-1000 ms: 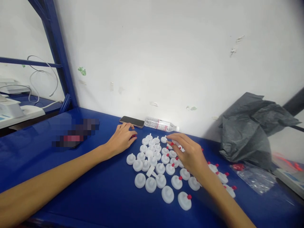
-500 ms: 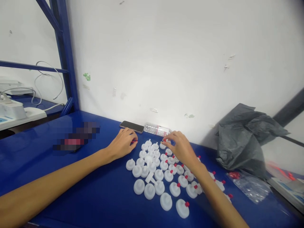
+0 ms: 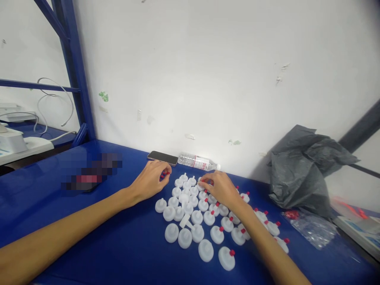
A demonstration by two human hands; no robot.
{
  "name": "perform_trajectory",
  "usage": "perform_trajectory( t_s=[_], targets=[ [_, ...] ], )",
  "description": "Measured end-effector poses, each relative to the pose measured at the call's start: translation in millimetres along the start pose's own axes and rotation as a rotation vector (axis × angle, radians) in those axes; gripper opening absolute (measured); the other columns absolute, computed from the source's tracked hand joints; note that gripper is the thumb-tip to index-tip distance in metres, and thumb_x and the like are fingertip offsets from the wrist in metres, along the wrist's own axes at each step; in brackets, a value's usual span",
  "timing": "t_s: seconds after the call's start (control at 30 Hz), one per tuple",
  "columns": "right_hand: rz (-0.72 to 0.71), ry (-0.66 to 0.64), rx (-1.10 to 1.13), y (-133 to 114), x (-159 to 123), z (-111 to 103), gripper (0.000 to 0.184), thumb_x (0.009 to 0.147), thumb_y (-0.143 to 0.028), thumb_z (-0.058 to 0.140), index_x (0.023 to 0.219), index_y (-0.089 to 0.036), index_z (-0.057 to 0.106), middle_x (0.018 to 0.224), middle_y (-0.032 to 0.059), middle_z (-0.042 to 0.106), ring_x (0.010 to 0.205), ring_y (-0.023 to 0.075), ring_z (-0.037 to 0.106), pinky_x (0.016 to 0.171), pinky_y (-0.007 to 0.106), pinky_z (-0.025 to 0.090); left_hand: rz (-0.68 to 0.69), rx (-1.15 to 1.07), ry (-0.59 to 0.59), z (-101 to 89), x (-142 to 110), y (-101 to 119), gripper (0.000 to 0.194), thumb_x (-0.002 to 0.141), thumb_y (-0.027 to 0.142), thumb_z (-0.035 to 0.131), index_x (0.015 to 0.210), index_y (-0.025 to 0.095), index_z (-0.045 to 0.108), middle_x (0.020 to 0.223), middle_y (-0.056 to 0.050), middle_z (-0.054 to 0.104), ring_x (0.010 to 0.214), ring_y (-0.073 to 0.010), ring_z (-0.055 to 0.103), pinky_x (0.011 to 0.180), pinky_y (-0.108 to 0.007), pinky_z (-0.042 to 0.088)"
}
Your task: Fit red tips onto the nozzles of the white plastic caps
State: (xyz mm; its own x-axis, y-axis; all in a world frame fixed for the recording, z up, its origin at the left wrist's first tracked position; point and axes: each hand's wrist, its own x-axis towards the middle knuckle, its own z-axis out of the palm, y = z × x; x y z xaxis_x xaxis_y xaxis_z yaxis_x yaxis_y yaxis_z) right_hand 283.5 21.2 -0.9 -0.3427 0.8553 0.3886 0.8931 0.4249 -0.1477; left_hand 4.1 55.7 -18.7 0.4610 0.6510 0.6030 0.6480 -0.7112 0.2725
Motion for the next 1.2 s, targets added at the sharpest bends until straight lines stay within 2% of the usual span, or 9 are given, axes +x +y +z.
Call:
perform_trajectory(
  t_s=[0.13, 0.27, 0.37, 0.5, 0.67, 0.83, 1.0, 1.2],
  targets=[
    [0.019, 0.046, -0.028, 2, -3, -3, 0.032, 0.1, -0.045, 0.049, 0.097, -0.025, 0.074, 0.083, 0.0034, 0.072, 0.084, 0.0236, 0.065, 0.077, 0.038, 0.05, 0.008, -0.007, 0.005, 1.5, 0, -2, 0.008, 0.088, 0.022, 0.054, 0.09, 0.021, 0.062, 0.088, -0.003, 0.071, 0.084, -0.021, 0.063, 0.085, -0.039, 0.046],
    [0.037, 0.09, -0.054, 6, -5, -2, 0.041, 0.103, -0.046, 0.038, 0.105, -0.022, 0.072, 0.096, 0.0098, 0.069, 0.097, 0.0277, 0.063, 0.087, 0.045, 0.048, 0.002, -0.04, 0.034, 3.1, 0, -4, 0.017, 0.093, 0.026, 0.052, 0.103, 0.022, 0.066, 0.095, -0.003, 0.075, 0.09, -0.021, 0.067, 0.089, -0.039, 0.047],
    [-0.003, 0.049, -0.023, 9, -7, 2, 0.043, 0.105, -0.043, 0.033, 0.11, -0.024, 0.071, 0.106, 0.0083, 0.071, 0.104, 0.0264, 0.063, 0.092, 0.045, 0.048, 0.019, -0.052, 0.042, 2.7, 1, -5, 0.02, 0.097, 0.031, 0.052, 0.105, 0.023, 0.068, 0.1, -0.003, 0.076, 0.094, -0.0218, 0.067, 0.093, -0.041, 0.046],
    [-0.073, -0.017, 0.04, 12, -8, 7, 0.044, 0.107, -0.039, 0.029, 0.109, -0.025, 0.071, 0.103, 0.0035, 0.075, 0.105, 0.0224, 0.067, 0.096, 0.042, 0.049, 0.052, -0.057, 0.037, -0.1, 1, -2, 0.021, 0.098, 0.034, 0.052, 0.103, 0.023, 0.069, 0.104, -0.004, 0.075, 0.098, -0.0221, 0.066, 0.093, -0.041, 0.045],
    [-0.078, 0.048, 0.077, 13, -9, 3, 0.035, 0.106, -0.038, 0.037, 0.122, -0.023, 0.064, 0.121, 0.0062, 0.072, 0.118, 0.0246, 0.063, 0.103, 0.047, 0.046, 0.066, -0.068, 0.065, -3.1, 1, 2, 0.016, 0.098, 0.031, 0.054, 0.102, 0.023, 0.067, 0.105, -0.003, 0.074, 0.098, -0.0209, 0.065, 0.093, -0.04, 0.043],
    [-0.09, 0.15, 0.079, -7, -13, -10, 0.025, 0.103, -0.029, 0.046, 0.122, -0.022, 0.06, 0.125, 0.009, 0.065, 0.114, 0.025, 0.062, 0.096, 0.044, 0.051, 0.069, -0.115, 0.098, -3.8, 0, 7, 0.013, 0.096, 0.029, 0.058, 0.1, 0.022, 0.069, 0.101, -0.001, 0.075, 0.096, -0.0197, 0.065, 0.093, -0.038, 0.043],
    [-0.29, 0.107, 0.079, -42, -20, -10, 0.024, 0.102, -0.016, 0.042, 0.122, -0.021, 0.054, 0.121, 0.0092, 0.066, 0.115, 0.0245, 0.059, 0.096, 0.044, 0.05, 0.151, -0.159, 0.136, -5.3, -4, 18, 0.01, 0.095, 0.027, 0.062, 0.099, 0.022, 0.069, 0.095, -0.001, 0.074, 0.092, -0.018, 0.064, 0.091, -0.035, 0.044],
    [-0.357, 0.079, 0.091, -59, -26, -6, 0.023, 0.1, -0.014, 0.047, 0.122, -0.021, 0.05, 0.114, 0.009, 0.067, 0.105, 0.0245, 0.061, 0.089, 0.044, 0.052, 0.311, -0.214, 0.177, -4.0, -9, 33, 0.011, 0.094, 0.018, 0.062, 0.103, 0.02, 0.068, 0.096, -0.001, 0.075, 0.093, -0.0159, 0.065, 0.091, -0.031, 0.045]
  ],
)
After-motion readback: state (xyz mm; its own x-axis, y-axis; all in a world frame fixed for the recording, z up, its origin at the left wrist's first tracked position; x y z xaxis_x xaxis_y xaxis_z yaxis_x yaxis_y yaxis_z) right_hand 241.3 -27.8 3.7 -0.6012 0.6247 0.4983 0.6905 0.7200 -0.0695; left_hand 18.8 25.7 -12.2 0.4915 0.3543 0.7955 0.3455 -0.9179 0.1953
